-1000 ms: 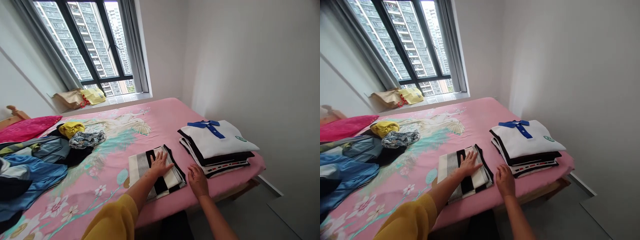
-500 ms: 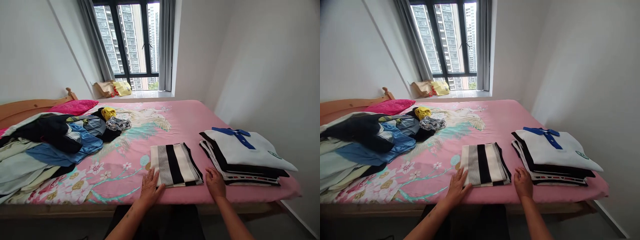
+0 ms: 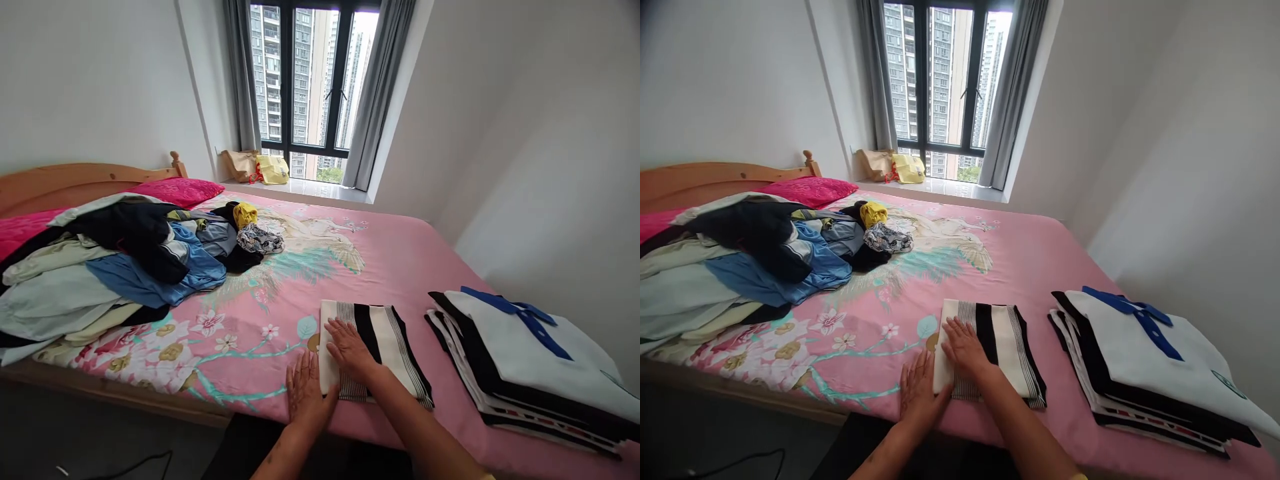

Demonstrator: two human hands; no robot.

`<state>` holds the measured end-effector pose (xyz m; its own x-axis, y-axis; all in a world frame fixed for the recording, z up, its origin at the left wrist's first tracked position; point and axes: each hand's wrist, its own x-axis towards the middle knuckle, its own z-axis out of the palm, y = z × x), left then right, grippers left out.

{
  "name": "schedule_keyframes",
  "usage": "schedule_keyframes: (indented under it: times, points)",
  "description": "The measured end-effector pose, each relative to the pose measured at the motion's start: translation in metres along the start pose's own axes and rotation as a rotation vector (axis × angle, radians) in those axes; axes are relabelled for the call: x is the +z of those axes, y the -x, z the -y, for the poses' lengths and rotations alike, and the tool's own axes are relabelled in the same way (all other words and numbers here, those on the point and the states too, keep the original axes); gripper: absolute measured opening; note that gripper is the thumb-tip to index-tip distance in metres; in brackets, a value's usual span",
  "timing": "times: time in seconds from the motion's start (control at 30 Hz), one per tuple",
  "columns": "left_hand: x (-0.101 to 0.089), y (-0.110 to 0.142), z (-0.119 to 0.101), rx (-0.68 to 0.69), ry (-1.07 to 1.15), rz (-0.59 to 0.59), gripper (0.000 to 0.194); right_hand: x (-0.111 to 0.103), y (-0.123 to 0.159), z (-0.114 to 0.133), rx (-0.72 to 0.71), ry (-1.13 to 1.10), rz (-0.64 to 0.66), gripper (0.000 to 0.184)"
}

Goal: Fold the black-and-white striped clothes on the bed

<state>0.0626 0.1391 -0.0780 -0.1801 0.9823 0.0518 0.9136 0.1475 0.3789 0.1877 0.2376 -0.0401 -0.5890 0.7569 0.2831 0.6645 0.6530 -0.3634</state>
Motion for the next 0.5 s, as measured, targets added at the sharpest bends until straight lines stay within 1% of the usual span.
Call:
schedule_keyframes:
  times: [0.07, 0.17, 0.23, 0.3, 0.4, 0.47, 0.5]
  points:
    - [0.004, 0.001, 0.004, -0.008, 0.015, 0.006, 0.079, 0.02, -0.019, -0.01, -0.004, 0.05, 0.084, 0.046]
    - [0.005, 0.001, 0.006, -0.034, 0.04, -0.003, 0.078, 0.036, -0.045, -0.031, 0.076, 0.061, 0.092, 0.045]
    - [0.002, 0.001, 0.005, -0.05, 0.058, -0.017, 0.076, 0.038, -0.062, -0.045, 0.163, 0.04, 0.093, 0.044]
    - [-0.002, 0.001, 0.003, -0.077, 0.078, -0.021, 0.07, 0.034, -0.079, -0.06, 0.236, 0.028, 0.1, 0.048]
    - [-0.009, -0.001, -0.001, -0.124, 0.123, -0.016, 0.057, 0.028, -0.102, -0.08, 0.289, 0.025, 0.116, 0.054]
    - [-0.012, -0.002, -0.003, -0.147, 0.153, -0.013, 0.047, 0.025, -0.114, -0.088, 0.295, 0.013, 0.126, 0.05]
    - [-0.013, -0.003, -0.005, -0.154, 0.169, -0.008, 0.041, 0.024, -0.119, -0.09, 0.288, 0.008, 0.109, 0.043]
